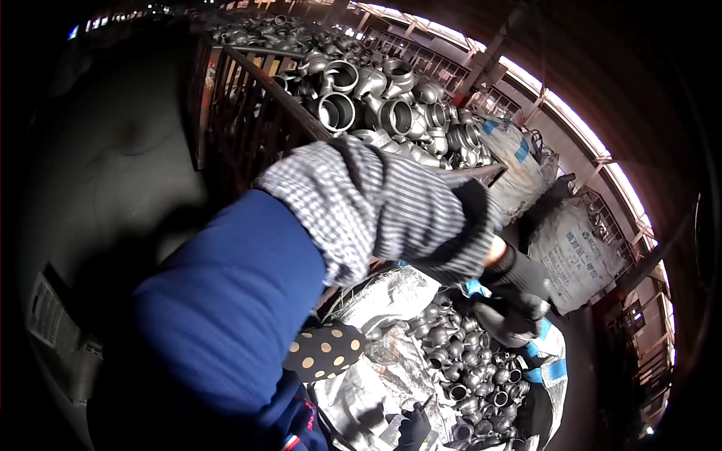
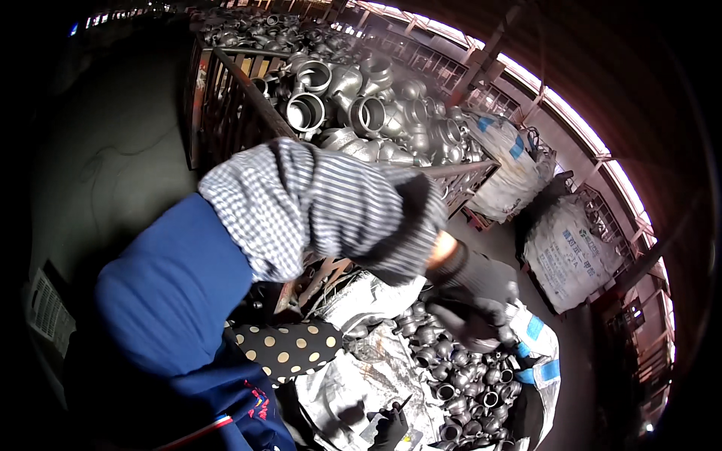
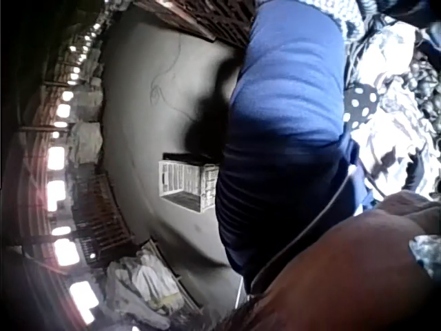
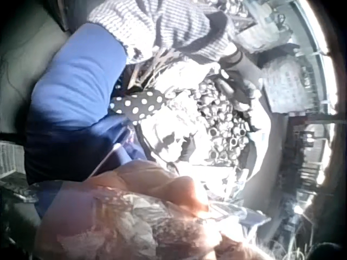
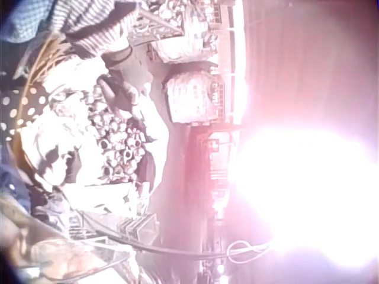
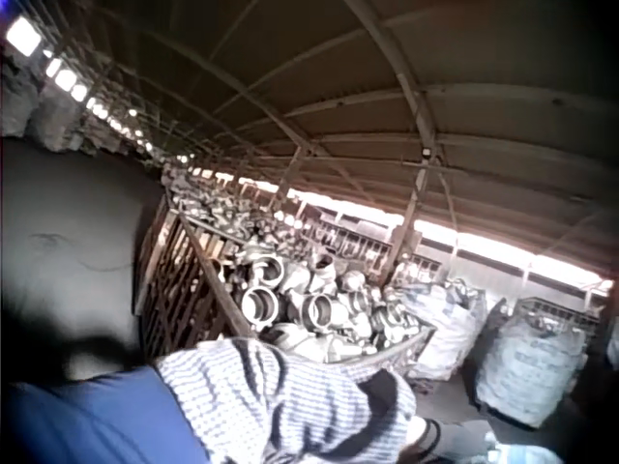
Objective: The person holds a metal pipe fitting by hand and uses a small scraping tool to clean its surfaces and interior edges while positioned over a large bin of similar parts.
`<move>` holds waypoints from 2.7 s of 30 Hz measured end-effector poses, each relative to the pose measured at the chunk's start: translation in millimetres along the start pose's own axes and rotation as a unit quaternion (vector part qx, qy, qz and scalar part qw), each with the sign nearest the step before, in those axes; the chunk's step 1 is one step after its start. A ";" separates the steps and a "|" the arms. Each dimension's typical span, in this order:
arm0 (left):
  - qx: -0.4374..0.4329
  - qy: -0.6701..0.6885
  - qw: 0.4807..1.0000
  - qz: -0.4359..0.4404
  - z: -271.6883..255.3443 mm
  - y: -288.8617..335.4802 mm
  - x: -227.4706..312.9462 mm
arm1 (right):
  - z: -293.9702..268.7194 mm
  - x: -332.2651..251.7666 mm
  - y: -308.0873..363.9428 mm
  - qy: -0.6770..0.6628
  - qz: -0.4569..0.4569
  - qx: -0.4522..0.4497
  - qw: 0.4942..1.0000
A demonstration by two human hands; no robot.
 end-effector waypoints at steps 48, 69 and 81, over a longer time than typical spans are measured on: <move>0.134 0.066 0.986 -0.069 109.4 -161.3 -130.7 | 13.0 -37.9 31.6 0.018 -0.122 0.019 0.992; 0.025 0.131 0.805 -0.577 469.0 48.2 -400.5 | -3.8 -80.6 53.4 -0.150 0.048 0.122 0.980; 0.091 0.206 0.821 -0.524 517.8 -30.2 -532.5 | -2.4 -56.7 31.3 -0.145 0.151 0.121 0.970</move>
Point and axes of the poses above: each hand's wrist, its own y-axis away from the middle knuckle, its own z-axis out of the palm, x = y × z, the point moved 7 cm from there along -y, towards the middle knuckle, and after that the axes turned 1 degree about -x, right-handed, at the moved point
